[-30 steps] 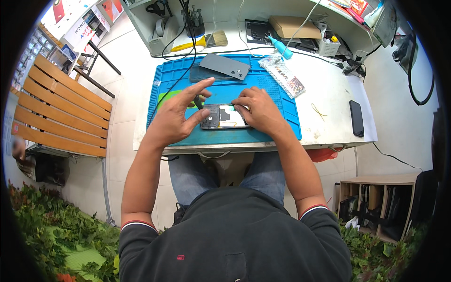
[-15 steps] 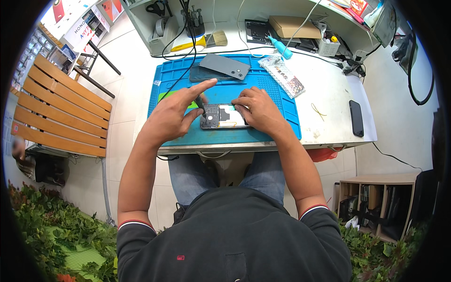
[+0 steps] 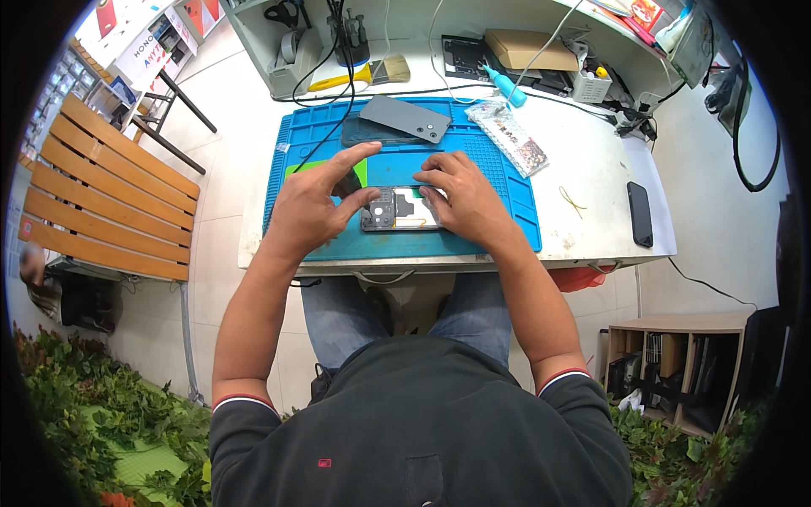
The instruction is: The person heats the back panel of a mobile phone with a heat gun and then uses a plastic pry tool to remove the back cover from the phone body.
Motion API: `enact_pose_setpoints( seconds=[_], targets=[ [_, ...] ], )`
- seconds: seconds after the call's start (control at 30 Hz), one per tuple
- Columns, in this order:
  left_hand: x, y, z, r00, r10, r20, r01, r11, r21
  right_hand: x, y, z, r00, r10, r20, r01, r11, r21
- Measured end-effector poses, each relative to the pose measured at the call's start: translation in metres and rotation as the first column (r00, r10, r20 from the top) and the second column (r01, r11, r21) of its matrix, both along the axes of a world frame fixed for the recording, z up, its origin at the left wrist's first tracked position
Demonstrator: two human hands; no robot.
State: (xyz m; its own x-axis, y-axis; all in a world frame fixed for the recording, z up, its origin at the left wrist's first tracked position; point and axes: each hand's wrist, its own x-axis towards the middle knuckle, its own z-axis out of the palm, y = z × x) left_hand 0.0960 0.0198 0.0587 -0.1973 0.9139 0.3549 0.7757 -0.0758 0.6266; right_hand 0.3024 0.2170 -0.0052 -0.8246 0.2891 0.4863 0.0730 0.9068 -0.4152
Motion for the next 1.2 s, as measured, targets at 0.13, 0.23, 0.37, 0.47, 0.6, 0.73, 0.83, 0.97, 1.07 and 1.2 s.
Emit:
enact_pose_setpoints(
  seconds=[0.13, 0.23, 0.37, 0.47, 0.6, 0.73, 0.83, 0.97, 1.07, 1.2],
  targets=[
    [-0.001, -0.002, -0.003, 0.984, -0.033, 0.173, 0.036, 0.999, -0.015, -0.004, -0.005, 0.002, 0.998, 0.06, -0.013, -0.06, 0.998, -0.003],
    [0.002, -0.003, 0.001, 1.0, -0.005, -0.013, 0.005, 1.0, 0.024, -0.007, -0.009, -0.002, 0.995, 0.088, 0.043, -0.088, 0.996, 0.003],
    [-0.001, -0.005, -0.009, 0.992, -0.055, 0.113, 0.052, 0.998, 0.032, -0.015, -0.019, -0.006, 0.993, 0.11, 0.035, -0.111, 0.994, 0.023],
    [0.001, -0.005, -0.019, 0.998, -0.001, 0.071, -0.009, 0.99, 0.143, -0.02, -0.024, -0.01, 0.991, 0.131, 0.013, -0.132, 0.991, 0.033],
    [0.004, -0.009, -0.032, 0.958, 0.146, 0.246, -0.195, 0.963, 0.187, -0.023, -0.032, -0.006, 0.986, 0.158, 0.052, -0.157, 0.987, -0.026],
    [0.006, -0.008, -0.032, 0.921, 0.142, 0.363, -0.234, 0.946, 0.225, -0.03, -0.037, -0.003, 0.982, 0.184, 0.043, -0.182, 0.982, -0.049],
    [0.006, -0.007, -0.037, 0.937, 0.144, 0.317, -0.242, 0.925, 0.294, -0.04, -0.037, -0.006, 0.973, 0.223, 0.054, -0.221, 0.975, -0.032],
    [0.003, -0.011, -0.038, 0.931, 0.189, 0.312, -0.298, 0.887, 0.353, -0.061, -0.01, 0.003, 0.99, 0.098, 0.098, -0.108, 0.989, 0.104],
    [0.01, -0.022, -0.042, 0.964, 0.154, 0.216, -0.207, 0.946, 0.248, -0.09, 0.023, 0.018, 0.997, -0.025, 0.071, 0.013, 0.986, 0.167],
    [0.019, -0.019, -0.048, 0.981, 0.092, 0.169, -0.137, 0.952, 0.273, -0.121, 0.055, 0.023, 0.989, -0.123, 0.083, 0.092, 0.947, 0.308]
  ],
)
